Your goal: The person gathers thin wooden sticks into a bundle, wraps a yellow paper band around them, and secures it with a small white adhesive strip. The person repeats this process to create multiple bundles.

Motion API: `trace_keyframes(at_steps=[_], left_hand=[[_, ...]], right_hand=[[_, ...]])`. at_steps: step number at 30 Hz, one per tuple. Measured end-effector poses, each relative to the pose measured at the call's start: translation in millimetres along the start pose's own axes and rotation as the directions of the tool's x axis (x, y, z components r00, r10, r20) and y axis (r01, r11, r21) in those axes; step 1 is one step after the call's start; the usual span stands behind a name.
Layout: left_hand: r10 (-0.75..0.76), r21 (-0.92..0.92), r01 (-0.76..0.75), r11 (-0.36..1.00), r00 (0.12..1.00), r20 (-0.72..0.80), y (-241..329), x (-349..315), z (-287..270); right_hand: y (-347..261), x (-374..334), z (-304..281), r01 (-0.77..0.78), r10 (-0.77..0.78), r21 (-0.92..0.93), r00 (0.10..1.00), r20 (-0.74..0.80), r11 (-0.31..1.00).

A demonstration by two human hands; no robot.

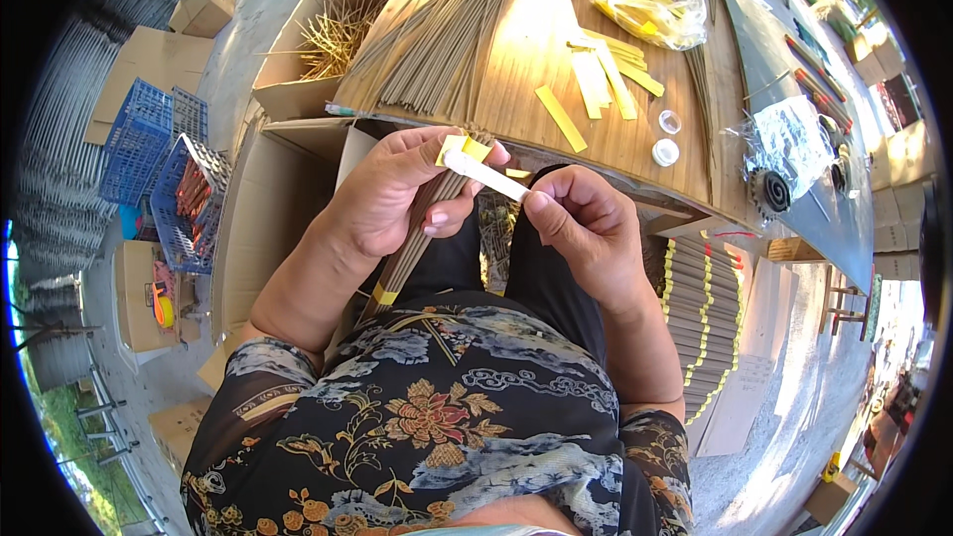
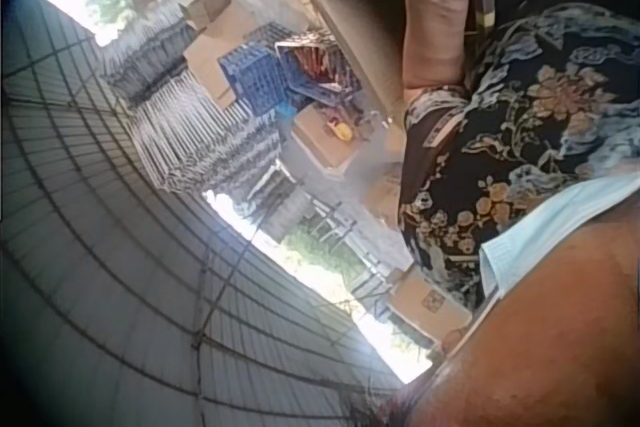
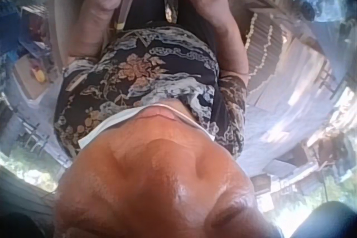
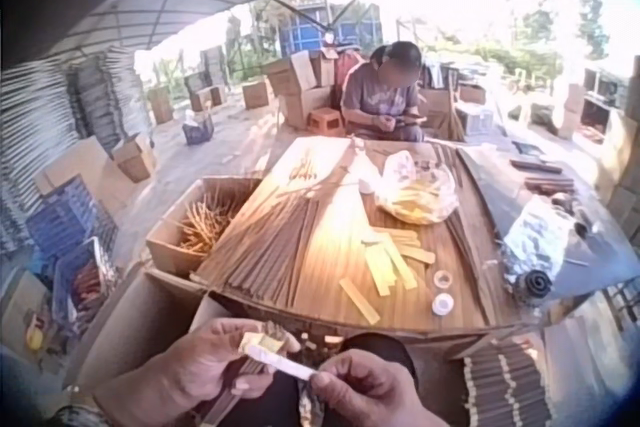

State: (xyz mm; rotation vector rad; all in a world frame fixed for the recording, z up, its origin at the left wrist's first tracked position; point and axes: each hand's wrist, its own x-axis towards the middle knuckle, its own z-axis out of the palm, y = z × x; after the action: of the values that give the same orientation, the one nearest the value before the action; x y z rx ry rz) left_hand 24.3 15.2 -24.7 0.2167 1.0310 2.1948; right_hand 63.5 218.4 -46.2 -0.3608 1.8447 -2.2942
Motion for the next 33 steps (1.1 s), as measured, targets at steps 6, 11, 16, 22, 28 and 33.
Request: trace_keyframes(at_steps=[6, 11, 16, 22, 28, 33], left_hand=[[0.002, -0.026, -0.003, 1.0, 1.0, -0.025, -1, 0, 8], [0.004, -0.007, -0.004, 1.0, 1.0, -0.005, 1, -1, 2], [-0.008, -0.016, 0.008, 1.0, 0.999, -0.042, 2, -2, 6], [-0.003, -0.017, 0.002, 1.0, 0.999, -0.032, 1, 0, 4], [0.012, 0.03, -0.012, 0.999, 1.0, -0.023, -2, 1, 3], [-0.002, 0.008, 0.002, 1.0, 0.998, -0.061, -3, 1, 5]], right_hand=[[-1, 2, 0, 0.03, -0.03, -0.003, 0.999, -0.015, 1.0], [1, -3, -2, -0.015, 0.015, -0.014, 1.0, 0.013, 1.0], [1, -5, -3, 0.01, -0.012, -0.041, 0.999, -0.047, 0.999], [8, -7, 0, 0.202, -0.247, -0.296, 0.961, -0.123, 0.934], [5, -6, 3, 0.385, -0.495, -0.52, 0.865, -0.086, 0.763], [1, -7, 0, 0.382, -0.512, -0.47, 0.839, -0.185, 0.796]])
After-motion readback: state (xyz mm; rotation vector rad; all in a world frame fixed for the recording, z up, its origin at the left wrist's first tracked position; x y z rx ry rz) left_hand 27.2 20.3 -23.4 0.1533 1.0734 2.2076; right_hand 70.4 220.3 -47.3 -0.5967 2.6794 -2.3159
